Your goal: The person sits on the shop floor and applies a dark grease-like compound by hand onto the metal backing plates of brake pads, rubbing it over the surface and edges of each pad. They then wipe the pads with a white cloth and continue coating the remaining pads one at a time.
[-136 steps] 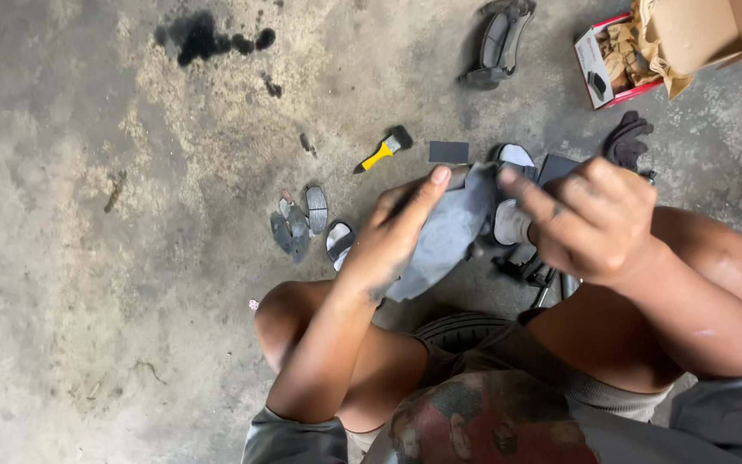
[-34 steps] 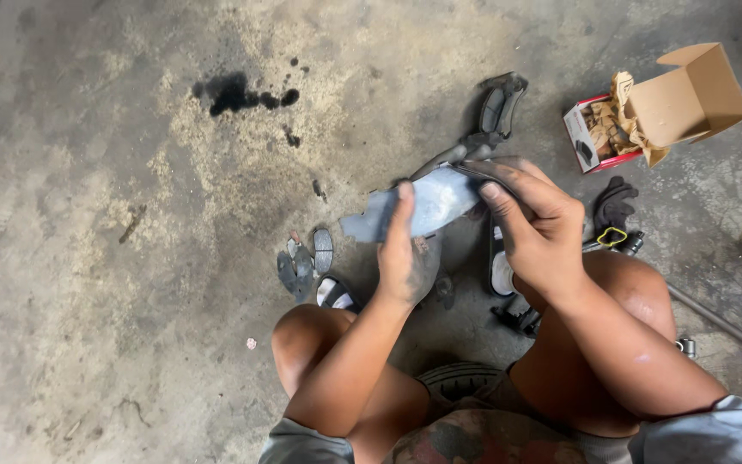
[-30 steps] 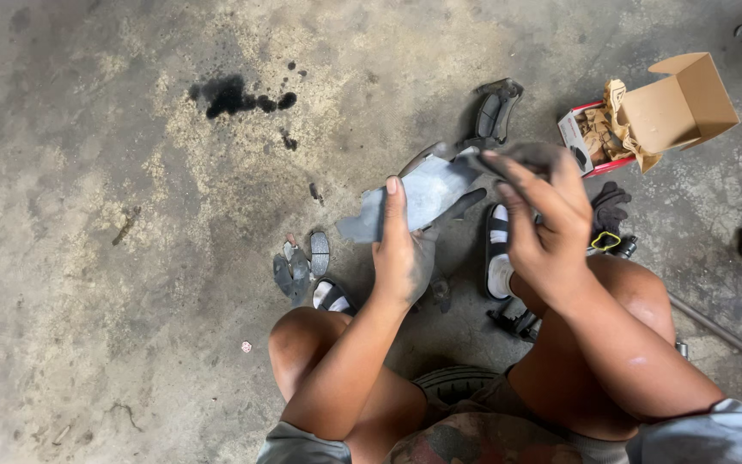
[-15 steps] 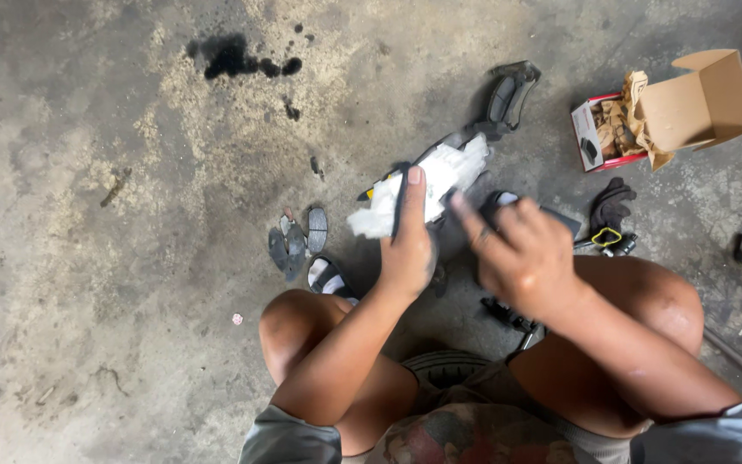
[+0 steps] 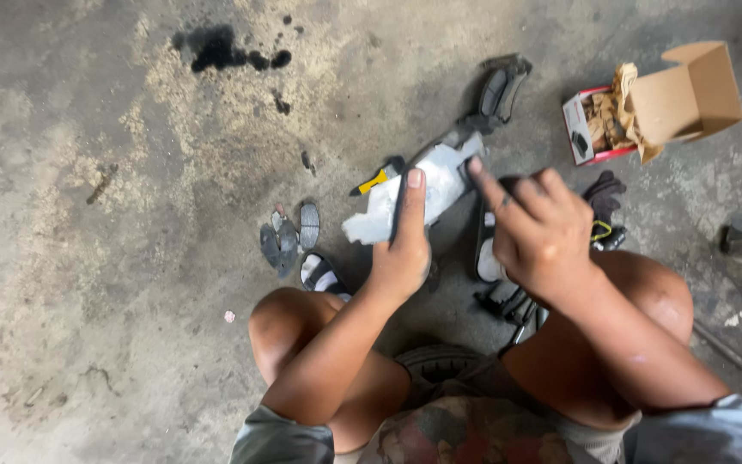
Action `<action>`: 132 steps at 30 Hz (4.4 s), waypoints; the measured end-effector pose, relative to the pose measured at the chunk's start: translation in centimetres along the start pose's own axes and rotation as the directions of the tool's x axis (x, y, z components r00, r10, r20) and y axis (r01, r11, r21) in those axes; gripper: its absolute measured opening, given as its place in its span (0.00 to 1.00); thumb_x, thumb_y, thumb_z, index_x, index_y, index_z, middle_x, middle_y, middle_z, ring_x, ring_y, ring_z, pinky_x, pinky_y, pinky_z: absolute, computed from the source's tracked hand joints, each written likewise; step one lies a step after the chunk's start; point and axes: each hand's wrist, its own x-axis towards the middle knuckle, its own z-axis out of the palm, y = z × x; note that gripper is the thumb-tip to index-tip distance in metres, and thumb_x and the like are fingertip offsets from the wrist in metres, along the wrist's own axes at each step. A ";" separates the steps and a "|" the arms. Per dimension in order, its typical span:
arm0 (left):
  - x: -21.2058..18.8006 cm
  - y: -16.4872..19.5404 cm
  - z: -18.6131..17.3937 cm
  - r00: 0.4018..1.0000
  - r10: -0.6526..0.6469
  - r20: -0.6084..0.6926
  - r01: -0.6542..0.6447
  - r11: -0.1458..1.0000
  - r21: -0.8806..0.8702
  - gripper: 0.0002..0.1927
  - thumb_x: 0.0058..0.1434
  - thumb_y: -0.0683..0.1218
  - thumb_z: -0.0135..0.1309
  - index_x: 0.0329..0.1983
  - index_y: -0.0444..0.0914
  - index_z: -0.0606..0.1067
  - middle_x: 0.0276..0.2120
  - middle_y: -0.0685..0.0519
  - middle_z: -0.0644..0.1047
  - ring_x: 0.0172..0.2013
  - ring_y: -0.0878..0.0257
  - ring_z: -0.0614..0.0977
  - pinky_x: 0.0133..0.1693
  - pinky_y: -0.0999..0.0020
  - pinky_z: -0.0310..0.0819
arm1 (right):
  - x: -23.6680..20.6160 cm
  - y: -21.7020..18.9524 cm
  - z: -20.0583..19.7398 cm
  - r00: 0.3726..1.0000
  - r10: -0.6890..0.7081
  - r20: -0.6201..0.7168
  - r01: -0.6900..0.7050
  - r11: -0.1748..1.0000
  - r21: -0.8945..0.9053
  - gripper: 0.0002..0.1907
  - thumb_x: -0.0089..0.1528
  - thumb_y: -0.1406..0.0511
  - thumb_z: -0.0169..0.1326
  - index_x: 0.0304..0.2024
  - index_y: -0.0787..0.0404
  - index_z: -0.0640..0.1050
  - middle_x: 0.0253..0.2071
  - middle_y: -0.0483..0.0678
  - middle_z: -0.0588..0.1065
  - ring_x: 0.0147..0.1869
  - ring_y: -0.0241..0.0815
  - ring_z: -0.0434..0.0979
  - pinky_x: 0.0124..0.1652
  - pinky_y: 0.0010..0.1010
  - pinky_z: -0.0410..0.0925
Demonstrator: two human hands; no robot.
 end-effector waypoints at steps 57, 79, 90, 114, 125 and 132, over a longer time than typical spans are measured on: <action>2.0 5.8 -0.8 0.963 0.043 0.266 0.058 0.931 -0.360 0.15 0.68 0.38 0.63 0.57 0.34 0.78 0.50 0.51 0.79 0.52 0.66 0.81 0.57 0.71 0.77 | -1.2 0.3 -1.0 0.964 0.260 -0.051 -0.169 0.750 0.639 0.21 0.65 0.75 0.55 0.60 0.78 0.74 0.40 0.57 0.75 0.38 0.39 0.76 0.39 0.25 0.69; 2.4 5.9 -1.0 0.951 -0.099 0.294 0.210 0.903 -0.376 0.12 0.69 0.40 0.60 0.54 0.33 0.78 0.48 0.53 0.82 0.50 0.68 0.82 0.55 0.72 0.77 | -0.9 1.2 0.0 0.980 -0.007 -0.200 0.068 0.950 0.304 0.23 0.55 0.77 0.64 0.54 0.76 0.78 0.37 0.60 0.74 0.36 0.51 0.75 0.35 0.37 0.69; 2.2 5.7 -0.7 0.950 -0.195 0.244 0.257 0.931 -0.258 0.06 0.67 0.43 0.60 0.41 0.35 0.78 0.34 0.58 0.80 0.38 0.73 0.80 0.41 0.75 0.76 | -0.7 1.4 0.0 0.983 -0.037 -0.181 0.086 0.959 0.270 0.27 0.55 0.76 0.66 0.57 0.75 0.76 0.39 0.60 0.74 0.37 0.53 0.75 0.36 0.39 0.69; 3.1 4.1 0.2 0.949 -0.284 0.139 0.296 0.642 -0.707 0.28 0.79 0.61 0.37 0.60 0.33 0.71 0.59 0.42 0.77 0.57 0.57 0.79 0.62 0.62 0.71 | -0.7 -0.5 0.9 0.991 0.077 -0.114 -0.037 0.949 0.313 0.25 0.56 0.75 0.66 0.57 0.63 0.81 0.30 0.51 0.68 0.28 0.46 0.69 0.29 0.36 0.63; 1.3 2.8 1.3 0.934 -0.354 -0.044 0.302 0.850 -0.431 0.24 0.78 0.54 0.45 0.61 0.29 0.73 0.53 0.48 0.78 0.51 0.64 0.77 0.54 0.68 0.72 | -0.5 -0.7 1.5 0.990 0.012 -0.143 0.012 0.986 0.167 0.28 0.56 0.76 0.65 0.60 0.63 0.79 0.34 0.53 0.71 0.32 0.47 0.71 0.30 0.36 0.65; 0.1 2.2 2.5 0.942 -0.306 -0.137 0.210 0.857 -0.470 0.18 0.77 0.50 0.48 0.55 0.30 0.76 0.47 0.52 0.80 0.47 0.67 0.79 0.49 0.71 0.74 | -0.6 -0.5 1.6 0.988 0.052 -0.144 -0.020 0.977 0.213 0.27 0.56 0.78 0.62 0.59 0.64 0.81 0.36 0.54 0.71 0.35 0.49 0.71 0.31 0.36 0.66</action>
